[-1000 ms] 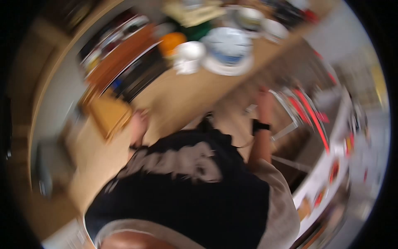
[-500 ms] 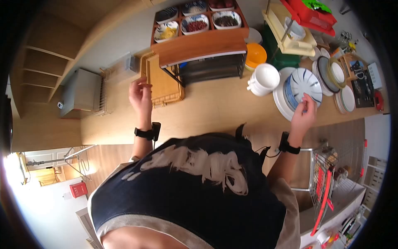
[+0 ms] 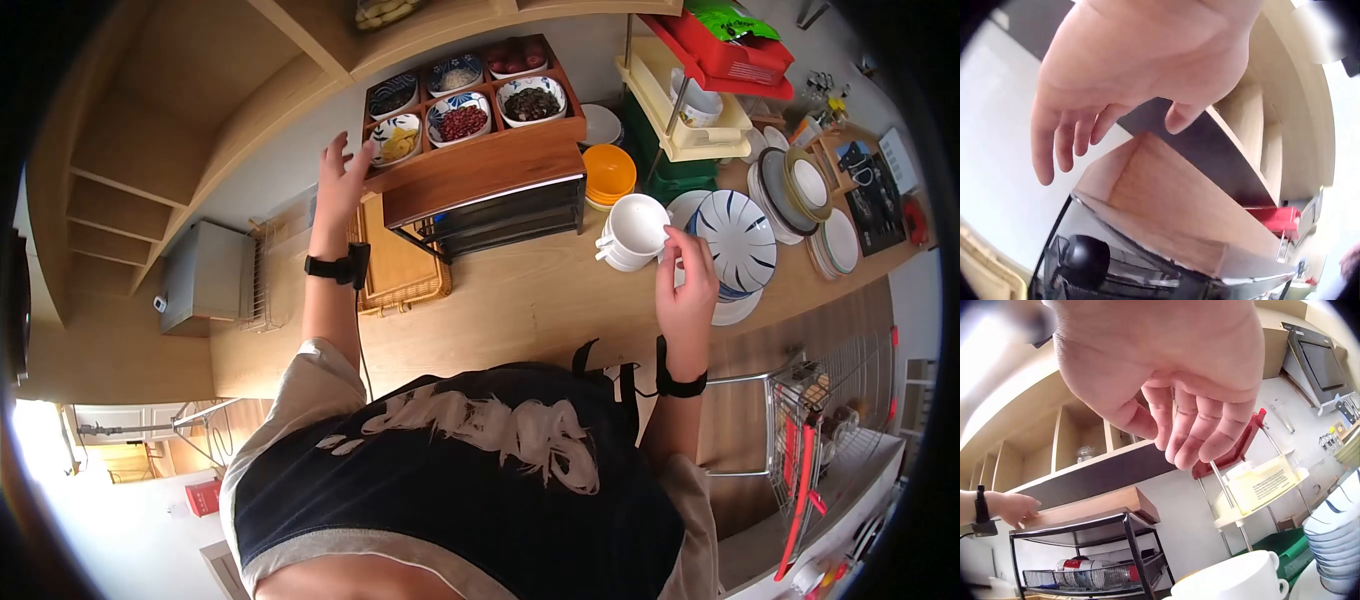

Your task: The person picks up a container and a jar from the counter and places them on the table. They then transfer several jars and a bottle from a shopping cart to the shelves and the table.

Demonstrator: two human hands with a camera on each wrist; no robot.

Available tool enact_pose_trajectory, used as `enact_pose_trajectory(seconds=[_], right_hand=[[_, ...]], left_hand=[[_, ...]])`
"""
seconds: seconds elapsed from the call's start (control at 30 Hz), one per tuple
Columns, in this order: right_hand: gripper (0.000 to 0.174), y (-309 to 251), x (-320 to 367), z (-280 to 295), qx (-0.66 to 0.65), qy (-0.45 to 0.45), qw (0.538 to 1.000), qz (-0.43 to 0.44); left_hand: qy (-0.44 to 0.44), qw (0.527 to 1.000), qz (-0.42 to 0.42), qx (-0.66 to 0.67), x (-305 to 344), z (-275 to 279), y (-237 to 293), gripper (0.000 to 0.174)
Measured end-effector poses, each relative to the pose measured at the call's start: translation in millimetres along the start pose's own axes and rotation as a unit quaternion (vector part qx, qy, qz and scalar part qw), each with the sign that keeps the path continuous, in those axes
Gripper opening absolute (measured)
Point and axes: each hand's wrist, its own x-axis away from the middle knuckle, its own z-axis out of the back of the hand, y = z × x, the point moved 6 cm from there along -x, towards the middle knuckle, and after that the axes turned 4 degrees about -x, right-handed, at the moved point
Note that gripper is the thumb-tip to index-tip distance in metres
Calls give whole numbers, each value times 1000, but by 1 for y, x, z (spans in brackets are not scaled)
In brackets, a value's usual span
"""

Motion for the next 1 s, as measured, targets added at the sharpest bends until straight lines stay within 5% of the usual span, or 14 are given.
enact_pose_trajectory(seconds=[0.07, 0.2, 0.4, 0.5, 0.6, 0.67, 0.8, 0.93, 1.0], right_hand=[[26, 13, 11, -1, -4, -1, 999, -50], [26, 32, 23, -6, -20, -13, 997, -76], [23, 12, -2, -35, -29, -64, 996, -54], [23, 11, -1, -41, -22, -84, 996, -32], [25, 25, 10, -39, -27, -95, 995, -33], [27, 42, 19, -32, -26, -89, 994, -63], [29, 59, 29, -26, -17, -96, 992, -83], [31, 63, 28, -31, 13, -124, 989, -80], [31, 60, 25, -34, 36, -143, 985, -89]], left_hand=[[-63, 948, 141, 277, -1, -22, -35, 60], [-94, 885, 272, 366, 18, -49, -63, 47], [-93, 875, 252, 403, 33, -34, -59, 53], [-80, 894, 221, 381, 43, -13, -85, 53], [35, 886, 313, 339, 86, 6, -162, 43], [42, 960, 269, 64, 126, 2, -263, 43], [-85, 940, 320, -81, 191, -9, -290, 42], [-177, 904, 381, -75, 209, -36, -283, 49], [-198, 913, 347, -83, 208, -46, -293, 51]])
